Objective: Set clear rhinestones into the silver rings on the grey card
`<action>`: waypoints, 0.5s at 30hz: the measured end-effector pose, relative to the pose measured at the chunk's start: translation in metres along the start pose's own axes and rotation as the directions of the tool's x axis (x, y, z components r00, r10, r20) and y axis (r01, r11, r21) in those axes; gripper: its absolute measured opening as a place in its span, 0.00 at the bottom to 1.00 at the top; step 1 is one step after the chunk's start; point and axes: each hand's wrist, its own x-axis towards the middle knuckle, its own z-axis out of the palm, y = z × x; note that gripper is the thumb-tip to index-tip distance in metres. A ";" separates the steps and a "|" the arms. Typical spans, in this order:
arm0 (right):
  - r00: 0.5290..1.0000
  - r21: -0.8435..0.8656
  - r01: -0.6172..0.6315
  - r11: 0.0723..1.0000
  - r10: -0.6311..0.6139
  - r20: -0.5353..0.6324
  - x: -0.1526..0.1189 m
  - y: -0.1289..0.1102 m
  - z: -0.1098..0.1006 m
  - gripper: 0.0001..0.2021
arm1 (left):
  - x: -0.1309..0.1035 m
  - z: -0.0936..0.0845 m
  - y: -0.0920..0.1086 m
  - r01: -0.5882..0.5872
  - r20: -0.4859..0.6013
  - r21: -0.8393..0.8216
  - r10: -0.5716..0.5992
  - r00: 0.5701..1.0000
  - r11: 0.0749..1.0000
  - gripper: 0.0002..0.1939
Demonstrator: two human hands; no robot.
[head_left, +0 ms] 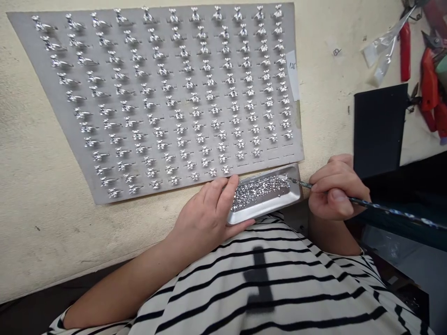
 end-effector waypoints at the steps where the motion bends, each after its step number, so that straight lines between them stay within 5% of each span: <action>1: 1.000 -0.003 -0.007 1.000 0.007 0.002 0.000 0.000 0.001 0.10 | 0.000 0.000 0.000 -0.003 -0.002 0.001 0.003 1.000 1.000 0.41; 8: 0.993 0.093 0.004 0.996 0.007 -0.122 0.015 -0.003 0.007 0.11 | 0.000 -0.001 0.000 -0.019 -0.007 0.017 0.019 1.000 1.000 0.39; 11: 0.980 0.117 -0.098 0.988 0.116 -0.159 0.034 -0.006 0.010 0.11 | 0.000 -0.001 0.000 -0.018 -0.003 0.027 0.018 1.000 0.999 0.39; 15: 0.961 0.138 -0.261 0.956 0.270 -0.058 0.059 0.004 0.013 0.07 | 0.000 -0.001 0.001 -0.008 -0.009 0.029 0.009 1.000 1.000 0.39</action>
